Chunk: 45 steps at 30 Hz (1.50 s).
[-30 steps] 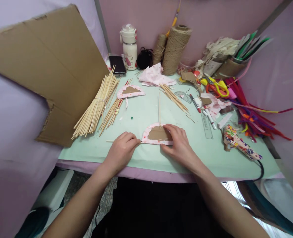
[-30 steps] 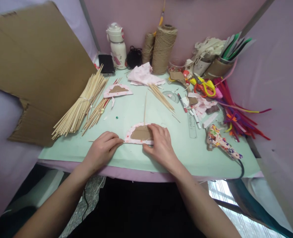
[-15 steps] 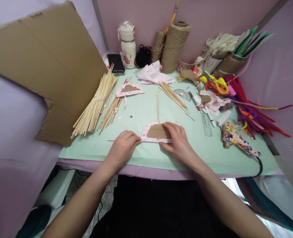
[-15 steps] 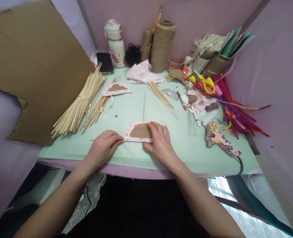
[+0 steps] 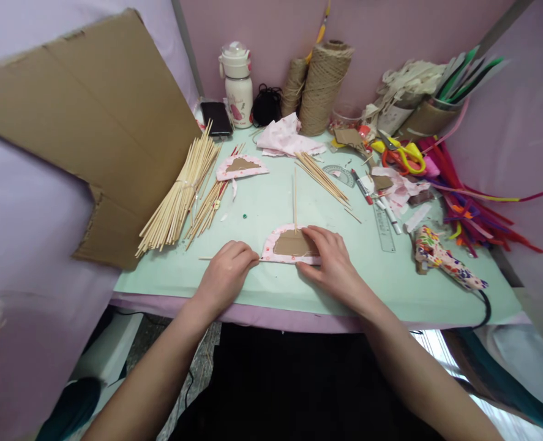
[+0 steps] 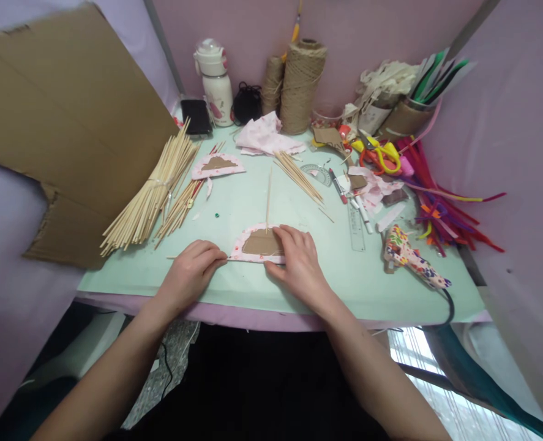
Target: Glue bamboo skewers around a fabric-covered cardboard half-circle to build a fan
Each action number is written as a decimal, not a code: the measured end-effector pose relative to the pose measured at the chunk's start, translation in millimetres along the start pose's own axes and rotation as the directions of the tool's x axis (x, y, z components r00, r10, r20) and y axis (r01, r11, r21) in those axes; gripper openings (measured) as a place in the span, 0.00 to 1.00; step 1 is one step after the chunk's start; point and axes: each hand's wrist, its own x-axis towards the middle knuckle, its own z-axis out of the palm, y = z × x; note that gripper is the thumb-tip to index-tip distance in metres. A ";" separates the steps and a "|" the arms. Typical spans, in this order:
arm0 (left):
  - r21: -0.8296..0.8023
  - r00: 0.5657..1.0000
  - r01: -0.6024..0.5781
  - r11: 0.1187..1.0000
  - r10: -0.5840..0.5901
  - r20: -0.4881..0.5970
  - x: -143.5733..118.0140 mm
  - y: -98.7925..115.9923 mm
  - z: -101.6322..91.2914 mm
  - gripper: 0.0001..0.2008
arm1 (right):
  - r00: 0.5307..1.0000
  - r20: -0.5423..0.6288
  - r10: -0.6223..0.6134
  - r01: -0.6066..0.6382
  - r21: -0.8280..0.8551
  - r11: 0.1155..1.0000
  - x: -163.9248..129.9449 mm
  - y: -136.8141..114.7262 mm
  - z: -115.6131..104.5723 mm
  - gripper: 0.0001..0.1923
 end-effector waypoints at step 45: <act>0.039 0.999 0.024 0.999 -0.022 -0.032 -16.5 -34.1 -37.7 0.06 | 0.998 -0.060 0.003 -0.006 -0.051 0.999 -3.0 -3.6 4.1 0.31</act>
